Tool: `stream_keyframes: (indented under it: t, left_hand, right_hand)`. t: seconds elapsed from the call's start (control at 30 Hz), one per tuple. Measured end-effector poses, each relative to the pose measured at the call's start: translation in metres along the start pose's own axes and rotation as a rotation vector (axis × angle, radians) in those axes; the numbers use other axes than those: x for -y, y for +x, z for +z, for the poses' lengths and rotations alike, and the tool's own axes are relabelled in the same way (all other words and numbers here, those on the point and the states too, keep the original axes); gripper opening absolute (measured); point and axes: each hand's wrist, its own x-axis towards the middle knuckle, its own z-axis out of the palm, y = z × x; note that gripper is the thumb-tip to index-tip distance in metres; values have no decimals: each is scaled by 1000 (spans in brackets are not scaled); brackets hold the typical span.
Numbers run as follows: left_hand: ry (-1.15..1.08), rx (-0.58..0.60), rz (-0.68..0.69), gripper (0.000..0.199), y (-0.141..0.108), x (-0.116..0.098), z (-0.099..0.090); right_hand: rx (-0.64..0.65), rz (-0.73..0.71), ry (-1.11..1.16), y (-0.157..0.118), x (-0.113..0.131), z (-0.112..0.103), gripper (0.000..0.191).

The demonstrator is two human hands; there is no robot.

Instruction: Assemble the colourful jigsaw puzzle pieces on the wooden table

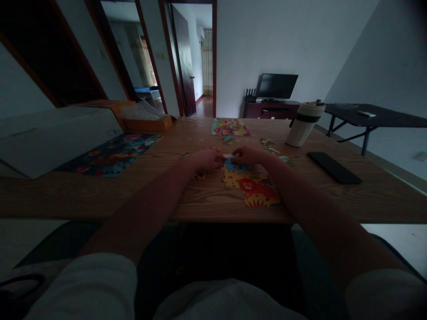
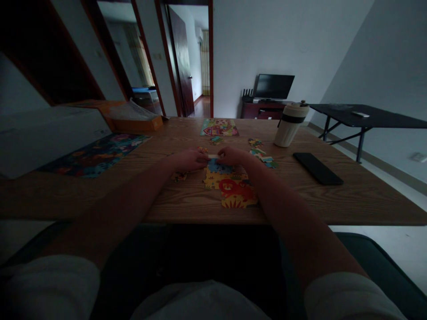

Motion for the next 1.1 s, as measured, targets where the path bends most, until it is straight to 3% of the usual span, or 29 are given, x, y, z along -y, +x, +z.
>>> stream_keyframes:
  t: [0.2, 0.3, 0.47, 0.53, 0.63, 0.73, 1.1]
  left_hand:
    - [7, 13, -170, 56, -2, 8, 0]
    - [-14, 31, -164, 56, -3, 11, 0]
    - [-13, 39, -140, 56, -2, 11, 0]
    - [-20, 27, -137, 55, -2, 11, 0]
    - [-34, 9, -140, 52, -2, 11, -1]
    - [-52, 9, -140, 48, -3, 12, -2]
    - [-60, 30, -66, 42, -4, 16, -3]
  right_hand:
    - [-45, 17, 42, 1, -6, -1, 43]
    - [-225, 32, 128, -2, -23, -20, 36]
    - [-567, 199, 275, -25, -74, -62, 34]
    - [-587, 254, 222, -41, -97, -64, 35]
    - [-634, 430, 150, -61, -126, -50, 35]
    - [-569, 530, 163, -69, -146, -32, 34]
    - [-520, 571, 161, -57, -154, -27, 39]
